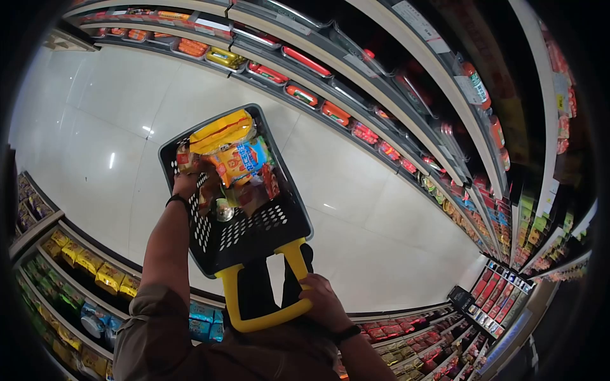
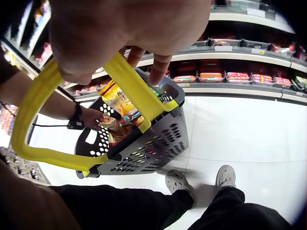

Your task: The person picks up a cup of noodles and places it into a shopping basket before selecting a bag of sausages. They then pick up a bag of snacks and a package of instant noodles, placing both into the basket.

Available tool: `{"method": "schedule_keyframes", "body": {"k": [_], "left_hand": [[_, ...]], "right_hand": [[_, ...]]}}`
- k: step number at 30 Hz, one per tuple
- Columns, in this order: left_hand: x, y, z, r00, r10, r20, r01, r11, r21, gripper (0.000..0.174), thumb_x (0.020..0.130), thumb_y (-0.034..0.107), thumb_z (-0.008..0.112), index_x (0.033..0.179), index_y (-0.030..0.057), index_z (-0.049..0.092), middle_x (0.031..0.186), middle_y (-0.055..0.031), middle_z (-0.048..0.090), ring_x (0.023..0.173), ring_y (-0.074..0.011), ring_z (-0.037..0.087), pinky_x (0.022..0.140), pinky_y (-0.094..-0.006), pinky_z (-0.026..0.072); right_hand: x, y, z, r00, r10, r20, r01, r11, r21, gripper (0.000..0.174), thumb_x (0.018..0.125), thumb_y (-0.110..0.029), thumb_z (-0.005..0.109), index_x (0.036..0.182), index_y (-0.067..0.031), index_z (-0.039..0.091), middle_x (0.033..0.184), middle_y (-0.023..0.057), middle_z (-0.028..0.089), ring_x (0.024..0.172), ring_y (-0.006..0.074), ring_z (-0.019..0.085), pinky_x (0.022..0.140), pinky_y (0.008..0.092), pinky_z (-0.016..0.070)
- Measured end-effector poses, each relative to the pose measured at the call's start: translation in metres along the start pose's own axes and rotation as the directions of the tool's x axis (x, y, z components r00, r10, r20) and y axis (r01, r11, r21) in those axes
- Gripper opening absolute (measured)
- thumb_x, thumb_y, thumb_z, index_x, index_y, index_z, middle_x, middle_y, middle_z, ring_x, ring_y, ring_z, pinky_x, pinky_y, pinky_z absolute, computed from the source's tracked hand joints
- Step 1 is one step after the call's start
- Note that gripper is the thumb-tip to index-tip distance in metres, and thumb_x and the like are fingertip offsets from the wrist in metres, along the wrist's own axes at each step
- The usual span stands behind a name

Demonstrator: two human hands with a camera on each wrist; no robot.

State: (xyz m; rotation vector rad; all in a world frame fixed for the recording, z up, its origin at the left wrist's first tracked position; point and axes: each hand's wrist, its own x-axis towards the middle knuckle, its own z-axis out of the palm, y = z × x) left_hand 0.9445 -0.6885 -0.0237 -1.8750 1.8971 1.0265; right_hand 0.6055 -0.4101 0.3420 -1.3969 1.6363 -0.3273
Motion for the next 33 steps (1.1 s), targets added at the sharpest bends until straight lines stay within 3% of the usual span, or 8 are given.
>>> {"method": "schedule_keyframes", "body": {"k": [6, 14, 15, 17, 22, 25, 27, 33], "left_hand": [[0.007, 0.008, -0.013, 0.999, 0.035, -0.018, -0.033, 0.995, 0.091, 0.037, 0.094, 0.025, 0.036, 0.121, 0.0109, 0.057, 0.116, -0.0212, 0.062, 0.108, -0.0371, 0.059, 0.097, -0.0576, 0.0338], [0.028, 0.003, -0.014, 0.976, 0.115, 0.186, -0.173, 0.926, 0.337, 0.038, 0.091, 0.026, 0.044, 0.123, 0.0087, 0.056, 0.118, -0.0205, 0.062, 0.11, -0.0353, 0.059, 0.093, -0.0542, 0.0414], [0.023, 0.011, -0.028, 0.975, 0.122, 0.184, -0.178, 0.926, 0.333, 0.038, 0.091, 0.026, 0.044, 0.123, 0.0087, 0.056, 0.118, -0.0205, 0.062, 0.11, -0.0353, 0.059, 0.093, -0.0542, 0.0414], [0.022, 0.024, -0.042, 0.993, 0.024, 0.115, 0.0, 0.978, -0.211, 0.041, 0.089, 0.035, 0.05, 0.121, 0.0125, 0.059, 0.12, -0.0182, 0.061, 0.113, -0.0336, 0.058, 0.094, -0.0475, 0.0439], [0.038, 0.009, -0.02, 0.974, -0.102, 0.202, 0.104, 0.995, -0.001, 0.043, 0.089, 0.04, 0.05, 0.121, 0.0125, 0.058, 0.117, -0.018, 0.063, 0.108, -0.0327, 0.06, 0.09, -0.0445, 0.0473], [0.027, 0.007, -0.022, 0.974, 0.191, 0.119, -0.211, 0.959, 0.187, 0.031, 0.089, 0.022, 0.051, 0.116, 0.0065, 0.056, 0.097, -0.0197, 0.067, 0.093, -0.0371, 0.065, 0.078, -0.0435, 0.053], [0.004, 0.021, -0.032, 0.996, -0.027, 0.08, 0.044, 0.975, -0.219, 0.029, 0.089, 0.014, 0.048, 0.116, 0.0047, 0.055, 0.098, -0.0211, 0.066, 0.098, -0.038, 0.063, 0.08, -0.0424, 0.0528], [-0.027, 0.009, -0.021, 0.997, 0.068, 0.046, -0.07, 0.996, 0.054, 0.023, 0.087, 0.013, 0.046, 0.098, -0.001, 0.063, 0.093, -0.0247, 0.065, 0.09, -0.0415, 0.063, 0.075, -0.0461, 0.0521]], "right_hand": [[0.006, -0.01, -0.007, 0.999, 0.029, 0.025, -0.028, 0.999, -0.036, 0.025, 0.065, -0.003, 0.075, 0.085, -0.0102, 0.062, 0.117, 0.0065, 0.058, 0.12, 0.0328, 0.05, 0.094, 0.0415, 0.0483], [0.007, -0.012, -0.011, 0.994, 0.062, 0.094, -0.055, 0.996, -0.077, 0.022, 0.068, -0.006, 0.074, 0.086, -0.0132, 0.063, 0.121, 0.0054, 0.055, 0.124, 0.0313, 0.046, 0.098, 0.0404, 0.045], [0.008, -0.011, -0.011, 0.993, 0.061, 0.102, -0.054, 0.996, -0.075, 0.022, 0.069, -0.007, 0.073, 0.087, -0.0133, 0.063, 0.121, 0.0055, 0.055, 0.123, 0.0315, 0.046, 0.099, 0.0405, 0.0446], [0.009, -0.014, -0.012, 0.994, 0.064, 0.087, -0.056, 0.995, -0.086, 0.021, 0.069, -0.007, 0.073, 0.087, -0.0124, 0.062, 0.121, 0.0063, 0.056, 0.124, 0.0319, 0.046, 0.099, 0.0411, 0.0442], [0.01, -0.018, -0.012, 0.993, 0.078, 0.086, -0.069, 0.992, -0.102, 0.015, 0.071, -0.008, 0.066, 0.086, -0.0095, 0.064, 0.12, 0.0081, 0.055, 0.123, 0.0305, 0.046, 0.103, 0.0407, 0.0409], [0.011, -0.022, -0.014, 0.993, 0.086, 0.082, -0.08, 0.994, -0.071, 0.015, 0.071, -0.007, 0.066, 0.086, -0.0091, 0.064, 0.12, 0.0084, 0.056, 0.124, 0.0303, 0.046, 0.103, 0.0403, 0.0402], [0.012, -0.024, -0.015, 0.992, 0.089, 0.085, -0.084, 0.994, -0.068, 0.017, 0.071, -0.006, 0.067, 0.087, -0.0091, 0.064, 0.118, 0.0084, 0.057, 0.122, 0.0305, 0.047, 0.102, 0.0404, 0.0416], [0.01, -0.015, -0.014, 0.995, -0.082, -0.058, 0.082, 0.997, 0.002, 0.027, 0.066, 0.002, 0.071, 0.088, -0.0091, 0.061, 0.118, 0.0083, 0.057, 0.119, 0.0332, 0.05, 0.096, 0.0414, 0.0464]]}}
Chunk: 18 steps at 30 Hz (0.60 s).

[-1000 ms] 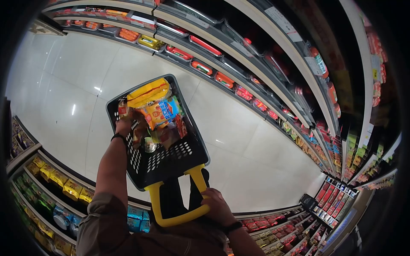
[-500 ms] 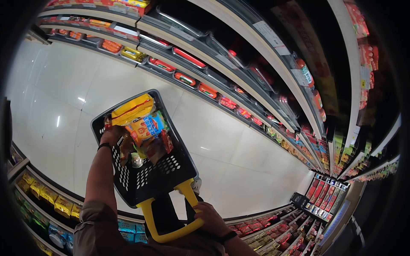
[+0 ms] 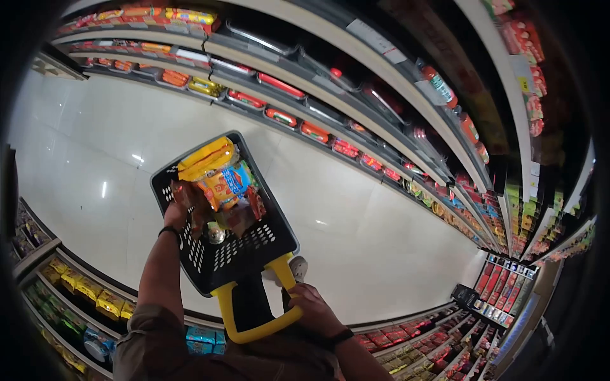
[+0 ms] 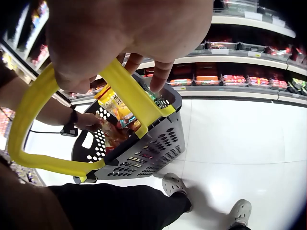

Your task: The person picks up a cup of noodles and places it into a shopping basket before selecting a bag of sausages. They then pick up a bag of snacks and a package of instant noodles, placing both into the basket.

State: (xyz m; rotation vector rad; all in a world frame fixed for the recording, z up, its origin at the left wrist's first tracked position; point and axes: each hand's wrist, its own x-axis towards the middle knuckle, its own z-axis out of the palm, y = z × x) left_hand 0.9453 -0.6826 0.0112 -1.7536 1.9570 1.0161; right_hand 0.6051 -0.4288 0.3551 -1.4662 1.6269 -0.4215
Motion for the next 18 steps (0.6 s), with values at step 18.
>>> {"method": "schedule_keyframes", "body": {"k": [18], "left_hand": [[-0.237, 0.094, -0.177, 0.97, 0.123, -0.211, -0.194, 0.915, -0.355, 0.028, 0.085, 0.024, 0.054, 0.091, -0.0014, 0.065, 0.092, -0.0256, 0.064, 0.09, -0.0408, 0.062, 0.081, -0.0451, 0.0498]], "right_hand": [[-0.008, 0.043, 0.001, 0.928, -0.277, 0.25, 0.286, 0.958, -0.001, 0.032, 0.077, -0.012, 0.064, 0.107, -0.0108, 0.054, 0.112, 0.0105, 0.054, 0.115, 0.0316, 0.047, 0.098, 0.0393, 0.0397]]}}
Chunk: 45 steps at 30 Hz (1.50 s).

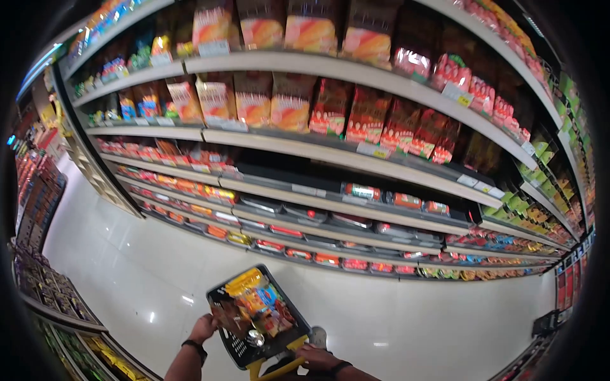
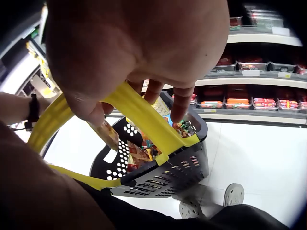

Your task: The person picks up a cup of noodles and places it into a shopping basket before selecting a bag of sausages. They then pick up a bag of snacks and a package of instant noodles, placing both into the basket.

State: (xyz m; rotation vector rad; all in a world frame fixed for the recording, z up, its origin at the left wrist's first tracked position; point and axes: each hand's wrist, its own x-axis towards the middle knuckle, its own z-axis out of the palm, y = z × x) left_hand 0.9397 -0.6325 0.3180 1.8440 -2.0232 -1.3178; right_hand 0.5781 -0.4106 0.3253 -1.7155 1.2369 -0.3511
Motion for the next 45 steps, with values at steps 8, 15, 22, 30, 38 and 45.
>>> {"method": "schedule_keyframes", "body": {"k": [8, 15, 22, 30, 38, 45], "left_hand": [[-0.077, 0.105, -0.015, 0.962, 0.27, -0.037, -0.264, 0.958, 0.113, 0.028, 0.088, 0.028, 0.054, 0.094, 0.0049, 0.068, 0.091, -0.0176, 0.065, 0.089, -0.0352, 0.064, 0.08, -0.0412, 0.0508], [-0.091, 0.195, -0.001, 0.842, 0.515, 0.163, -0.539, 0.816, 0.208, 0.023, 0.091, 0.027, 0.054, 0.098, 0.0086, 0.066, 0.091, -0.0121, 0.065, 0.085, -0.0317, 0.064, 0.079, -0.0372, 0.0508], [-0.109, 0.319, 0.022, 0.665, 0.578, 0.473, -0.733, 0.627, 0.264, 0.027, 0.094, 0.028, 0.05, 0.095, 0.0039, 0.062, 0.087, -0.0141, 0.062, 0.082, -0.033, 0.062, 0.074, -0.0392, 0.0487], [-0.129, 0.375, 0.039, 0.515, 0.682, 0.52, -0.836, 0.532, 0.131, 0.03, 0.098, 0.032, 0.046, 0.1, 0.005, 0.061, 0.091, -0.0114, 0.064, 0.084, -0.0315, 0.062, 0.076, -0.0374, 0.0499], [-0.125, 0.372, 0.049, 0.598, 0.679, 0.426, -0.8, 0.534, 0.273, 0.022, 0.096, 0.024, 0.051, 0.101, 0.0048, 0.061, 0.098, -0.0102, 0.064, 0.095, -0.0271, 0.063, 0.082, -0.0366, 0.0494], [-0.091, 0.338, 0.089, 0.761, 0.606, 0.23, -0.493, 0.771, -0.402, 0.079, 0.083, 0.007, 0.068, 0.147, 0.0106, 0.021, 0.141, -0.0111, 0.042, 0.124, -0.0227, 0.048, 0.102, -0.0352, 0.0413]], "right_hand": [[0.03, 0.033, -0.043, 0.944, 0.068, 0.323, -0.084, 0.996, 0.038, 0.047, 0.083, -0.027, 0.065, 0.124, -0.0071, 0.055, 0.119, 0.0141, 0.061, 0.11, 0.0298, 0.057, 0.095, 0.036, 0.0441], [0.035, 0.003, -0.149, 0.997, -0.024, 0.076, 0.007, 0.977, 0.212, 0.074, 0.086, -0.04, 0.067, 0.14, -0.0003, 0.036, 0.135, 0.0216, 0.047, 0.125, 0.0317, 0.047, 0.103, 0.036, 0.0389], [-0.001, -0.019, -0.211, 0.968, -0.201, -0.148, 0.231, 0.946, 0.229, 0.09, 0.082, -0.039, 0.073, 0.148, -0.0045, 0.022, 0.148, 0.0236, 0.028, 0.137, 0.0326, 0.03, 0.111, 0.0366, 0.0276], [-0.044, 0.001, -0.224, 0.993, -0.067, 0.094, 0.019, 0.898, 0.439, 0.045, 0.086, -0.023, 0.071, 0.124, -0.0037, 0.057, 0.121, 0.0079, 0.061, 0.108, 0.0161, 0.057, 0.096, 0.0284, 0.0432], [-0.066, -0.014, -0.224, 0.969, -0.142, -0.201, 0.216, 0.879, 0.426, 0.035, 0.088, -0.02, 0.069, 0.117, -0.0017, 0.06, 0.109, 0.0054, 0.063, 0.1, 0.0129, 0.058, 0.089, 0.0269, 0.0461], [-0.074, -0.022, -0.244, 0.906, -0.059, -0.42, 0.254, 0.869, 0.426, 0.045, 0.086, -0.022, 0.072, 0.122, -0.0012, 0.055, 0.088, 0.0011, 0.065, 0.078, 0.0078, 0.058, 0.07, 0.0235, 0.0471]]}}
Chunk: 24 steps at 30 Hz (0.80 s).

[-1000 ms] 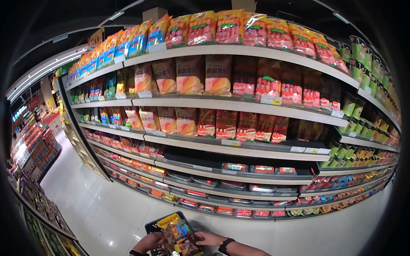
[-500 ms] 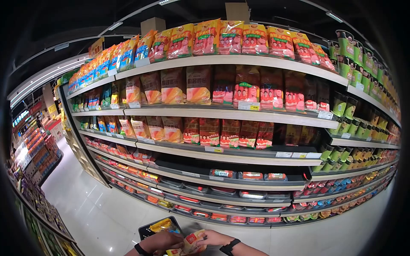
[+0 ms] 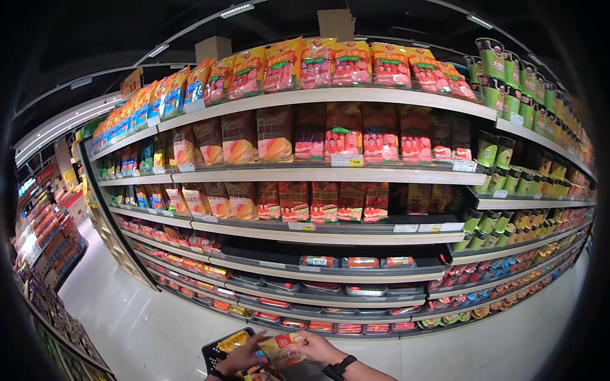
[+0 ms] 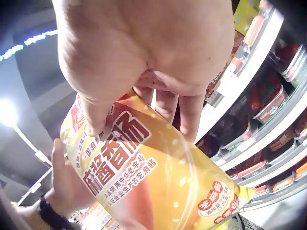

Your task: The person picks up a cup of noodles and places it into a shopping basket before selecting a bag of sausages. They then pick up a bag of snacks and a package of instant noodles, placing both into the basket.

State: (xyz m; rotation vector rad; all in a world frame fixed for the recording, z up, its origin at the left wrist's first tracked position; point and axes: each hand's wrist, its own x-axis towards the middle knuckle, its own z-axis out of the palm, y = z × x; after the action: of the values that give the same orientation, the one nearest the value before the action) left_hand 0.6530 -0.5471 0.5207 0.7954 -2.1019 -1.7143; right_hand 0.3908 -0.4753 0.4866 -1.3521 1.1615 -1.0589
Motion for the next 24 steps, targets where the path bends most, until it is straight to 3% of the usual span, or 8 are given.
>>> {"method": "schedule_keyframes", "body": {"k": [3, 4, 7, 11, 13, 15, 19, 24], "left_hand": [[0.005, -0.059, 0.03, 0.998, 0.018, 0.056, -0.005, 0.973, -0.229, 0.064, 0.085, 0.017, 0.068, 0.139, 0.0062, 0.037, 0.13, -0.0152, 0.053, 0.12, -0.0254, 0.053, 0.099, -0.0365, 0.0442], [0.001, -0.025, 0.054, 0.967, 0.199, -0.157, -0.23, 0.95, -0.213, 0.037, 0.092, 0.03, 0.059, 0.119, 0.004, 0.057, 0.093, -0.0029, 0.067, 0.069, -0.012, 0.062, 0.053, -0.0246, 0.0488], [-0.001, -0.019, 0.055, 0.984, -0.086, -0.159, 0.055, 0.98, -0.191, 0.045, 0.09, 0.02, 0.064, 0.129, 0.0016, 0.052, 0.106, -0.006, 0.068, 0.082, -0.0123, 0.065, 0.059, -0.0247, 0.0526], [0.009, -0.042, 0.052, 0.942, 0.222, -0.253, -0.276, 0.939, -0.206, 0.038, 0.09, 0.017, 0.063, 0.124, 0.001, 0.054, 0.106, -0.0082, 0.068, 0.081, -0.0123, 0.066, 0.059, -0.0266, 0.0537], [-0.002, -0.021, 0.04, 0.979, 0.144, -0.145, -0.152, 0.987, -0.047, 0.042, 0.091, 0.014, 0.061, 0.128, 0.0015, 0.047, 0.104, -0.0107, 0.068, 0.085, -0.0143, 0.065, 0.068, -0.0272, 0.0545], [-0.005, -0.012, 0.039, 0.929, -0.242, -0.278, 0.21, 0.967, -0.141, 0.037, 0.091, 0.013, 0.061, 0.123, 0.0001, 0.05, 0.098, -0.0092, 0.068, 0.081, -0.0157, 0.065, 0.071, -0.0284, 0.0543], [0.002, -0.024, 0.052, 0.917, 0.211, -0.338, -0.242, 0.969, -0.05, 0.022, 0.091, 0.016, 0.059, 0.098, -0.0035, 0.065, 0.083, -0.0027, 0.066, 0.057, -0.0155, 0.058, 0.057, -0.0297, 0.0498], [-0.002, -0.032, 0.054, 0.95, 0.143, -0.276, -0.117, 0.987, 0.106, 0.021, 0.092, 0.013, 0.056, 0.099, -0.0026, 0.067, 0.074, -0.0014, 0.065, 0.059, -0.013, 0.055, 0.055, -0.0293, 0.0452]], "right_hand": [[0.003, 0.005, 0.002, 0.996, -0.051, -0.069, 0.05, 0.999, -0.02, 0.043, 0.087, -0.022, 0.071, 0.122, -0.0029, 0.056, 0.086, -0.0001, 0.064, 0.073, 0.0053, 0.055, 0.067, 0.0227, 0.0459], [0.002, -0.01, 0.005, 0.994, -0.067, -0.09, 0.069, 0.998, 0.012, 0.04, 0.087, -0.021, 0.071, 0.119, -0.0025, 0.057, 0.086, -0.0003, 0.065, 0.074, 0.0053, 0.055, 0.067, 0.0227, 0.046], [-0.004, -0.05, 0.007, 0.995, -0.046, -0.083, 0.047, 0.999, 0.001, 0.039, 0.089, -0.017, 0.069, 0.121, -0.0016, 0.055, 0.093, 0.0002, 0.065, 0.079, 0.0052, 0.057, 0.071, 0.023, 0.0475], [0.001, -0.035, 0.009, 0.996, -0.03, -0.084, 0.046, 0.98, 0.193, 0.043, 0.087, -0.015, 0.07, 0.122, -0.0031, 0.049, 0.102, 0.0018, 0.062, 0.088, 0.0073, 0.057, 0.077, 0.0238, 0.0475], [0.005, -0.02, 0.01, 0.987, -0.159, 0.02, 0.149, 0.955, 0.254, 0.044, 0.089, -0.017, 0.068, 0.126, -0.0013, 0.048, 0.105, 0.0042, 0.063, 0.095, 0.0106, 0.058, 0.084, 0.0264, 0.0476], [0.004, -0.009, 0.004, 0.99, -0.019, 0.138, 0.035, 0.993, -0.117, 0.055, 0.088, -0.024, 0.07, 0.13, -0.0012, 0.044, 0.11, 0.0068, 0.062, 0.098, 0.0136, 0.058, 0.088, 0.0292, 0.0468], [-0.008, -0.028, 0.016, 0.985, 0.012, 0.17, -0.011, 1.0, -0.008, 0.064, 0.088, -0.03, 0.069, 0.136, -0.0005, 0.04, 0.12, 0.0115, 0.06, 0.109, 0.0172, 0.057, 0.094, 0.031, 0.0442], [-0.01, -0.029, 0.013, 0.975, 0.041, 0.217, -0.006, 0.987, -0.164, 0.062, 0.09, -0.037, 0.065, 0.135, -0.0009, 0.042, 0.125, 0.0157, 0.058, 0.113, 0.0232, 0.056, 0.098, 0.0332, 0.0425]]}}
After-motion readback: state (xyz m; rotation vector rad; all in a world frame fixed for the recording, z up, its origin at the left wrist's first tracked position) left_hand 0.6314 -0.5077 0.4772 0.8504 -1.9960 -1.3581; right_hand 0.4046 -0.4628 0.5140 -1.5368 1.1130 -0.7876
